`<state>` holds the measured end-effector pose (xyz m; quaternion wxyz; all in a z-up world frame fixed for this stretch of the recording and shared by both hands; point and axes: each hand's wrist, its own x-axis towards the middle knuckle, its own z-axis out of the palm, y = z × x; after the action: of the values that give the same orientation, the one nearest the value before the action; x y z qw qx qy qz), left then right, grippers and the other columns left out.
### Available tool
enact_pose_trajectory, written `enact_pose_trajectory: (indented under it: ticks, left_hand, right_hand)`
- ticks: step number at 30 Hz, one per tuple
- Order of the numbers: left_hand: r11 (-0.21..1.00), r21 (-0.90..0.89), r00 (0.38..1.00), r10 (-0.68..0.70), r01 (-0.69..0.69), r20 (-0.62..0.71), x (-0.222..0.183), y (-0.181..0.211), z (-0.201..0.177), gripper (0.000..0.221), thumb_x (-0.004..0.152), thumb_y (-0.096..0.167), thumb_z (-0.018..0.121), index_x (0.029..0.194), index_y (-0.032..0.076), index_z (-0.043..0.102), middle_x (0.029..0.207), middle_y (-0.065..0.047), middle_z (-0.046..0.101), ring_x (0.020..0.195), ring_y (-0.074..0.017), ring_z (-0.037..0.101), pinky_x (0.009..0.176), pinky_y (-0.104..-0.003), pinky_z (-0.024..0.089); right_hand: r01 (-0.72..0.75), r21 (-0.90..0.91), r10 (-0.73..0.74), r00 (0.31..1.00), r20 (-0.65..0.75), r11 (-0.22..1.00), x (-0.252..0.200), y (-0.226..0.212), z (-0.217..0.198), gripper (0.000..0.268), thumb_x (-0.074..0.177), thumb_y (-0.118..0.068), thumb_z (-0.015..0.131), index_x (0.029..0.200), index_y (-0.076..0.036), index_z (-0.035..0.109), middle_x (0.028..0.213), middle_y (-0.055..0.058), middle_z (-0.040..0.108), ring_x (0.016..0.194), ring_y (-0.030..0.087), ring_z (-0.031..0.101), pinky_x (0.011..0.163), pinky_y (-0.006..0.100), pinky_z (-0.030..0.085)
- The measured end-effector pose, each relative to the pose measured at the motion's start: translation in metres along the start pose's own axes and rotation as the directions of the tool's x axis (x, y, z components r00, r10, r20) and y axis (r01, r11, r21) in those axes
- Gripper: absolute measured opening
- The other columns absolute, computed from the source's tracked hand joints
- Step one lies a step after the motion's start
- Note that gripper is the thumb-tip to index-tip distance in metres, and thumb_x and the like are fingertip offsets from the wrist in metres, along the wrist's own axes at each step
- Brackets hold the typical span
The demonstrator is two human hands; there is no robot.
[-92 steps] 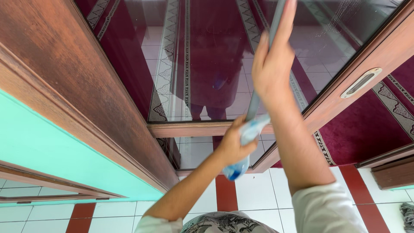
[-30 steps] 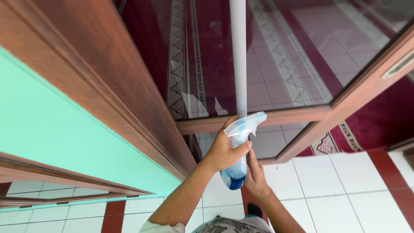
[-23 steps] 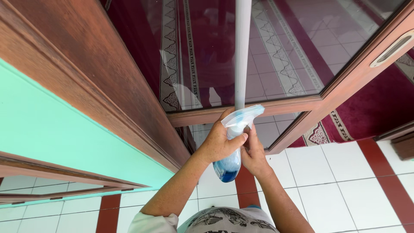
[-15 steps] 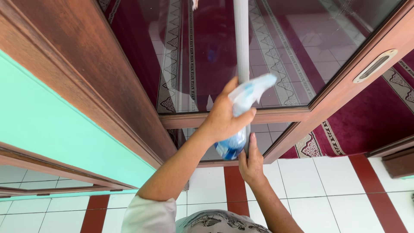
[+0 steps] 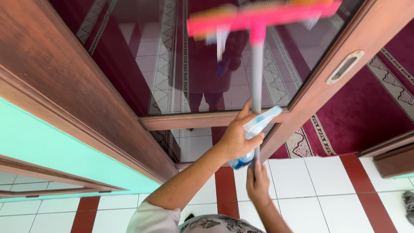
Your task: The person sprays a glass door with a cleaning liquid from a bottle and wipes the surface using a long-handled squeegee tool.
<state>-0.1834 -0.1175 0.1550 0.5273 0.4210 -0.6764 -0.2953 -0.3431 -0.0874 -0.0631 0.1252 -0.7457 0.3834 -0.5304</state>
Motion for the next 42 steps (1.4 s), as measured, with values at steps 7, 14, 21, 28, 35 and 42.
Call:
enact_pose_trajectory:
  ticks: [7,14,21,28,35,42]
  left_hand:
    - [0.984,-0.038,0.972,0.167,-0.176,-0.168,-0.044,0.026,0.025,0.045,0.095,0.007,0.07,0.137,0.0,0.056,0.153,-0.024,0.051,0.13,-0.0271,0.063,0.104,-0.035,0.056]
    - [0.981,-0.185,0.994,-0.067,0.051,-0.081,-0.127,0.018,0.028,0.039,0.096,0.001,0.066,0.135,-0.004,0.061,0.112,-0.013,0.073,0.089,-0.0131,0.067,0.079,-0.029,0.057]
    - [0.961,-0.153,0.972,-0.236,0.232,-0.011,-0.153,0.018,0.025,0.043,0.091,0.005,0.063,0.132,-0.005,0.061,0.087,-0.006,0.069,0.073,-0.0096,0.065,0.067,-0.027,0.056]
    - [0.968,-0.142,0.978,-0.208,0.209,0.025,-0.158,0.017,0.043,0.04,0.091,0.006,0.064,0.129,-0.004,0.062,0.083,-0.005,0.068,0.071,-0.0092,0.065,0.065,-0.027,0.056]
    - [0.964,-0.169,0.975,-0.217,0.207,-0.046,-0.172,0.011,0.045,0.042,0.089,0.004,0.064,0.13,-0.005,0.063,0.1,-0.01,0.073,0.09,-0.0149,0.07,0.079,-0.03,0.058]
    - [0.955,-0.191,0.966,-0.246,0.228,-0.077,-0.191,0.017,0.033,0.04,0.091,0.003,0.066,0.13,-0.002,0.063,0.1,-0.011,0.074,0.083,-0.0144,0.067,0.075,-0.03,0.057]
  right_hand:
    - [0.078,-0.105,-0.088,0.992,-0.089,0.991,0.076,0.01,-0.036,0.053,0.099,-0.001,0.061,0.15,0.001,0.043,0.114,0.029,0.065,0.095,0.042,0.068,0.08,0.044,0.057]
    - [-0.163,-0.064,0.165,0.986,0.032,0.985,-0.08,0.062,-0.036,0.056,0.095,-0.004,0.061,0.148,-0.001,0.044,0.096,0.025,0.067,0.08,0.035,0.072,0.069,0.039,0.058]
    - [-0.192,-0.038,0.192,0.981,0.004,0.981,-0.028,0.058,-0.056,0.054,0.095,-0.004,0.064,0.146,0.0,0.048,0.095,0.024,0.069,0.076,0.03,0.072,0.067,0.038,0.058]
    - [-0.132,-0.046,0.129,0.99,-0.064,0.99,0.125,0.005,-0.083,0.055,0.102,-0.004,0.064,0.153,-0.002,0.043,0.082,0.014,0.063,0.065,0.02,0.065,0.056,0.033,0.053]
    - [-0.018,0.063,0.019,0.999,-0.025,0.998,0.043,0.002,-0.039,0.062,0.096,-0.002,0.062,0.154,-0.004,0.04,0.1,0.023,0.068,0.08,0.022,0.073,0.063,0.032,0.058]
    - [-0.207,0.151,0.195,0.976,0.092,0.967,0.087,-0.034,-0.028,0.063,0.097,-0.007,0.062,0.155,-0.006,0.037,0.069,0.008,0.065,0.055,0.013,0.065,0.049,0.03,0.053]
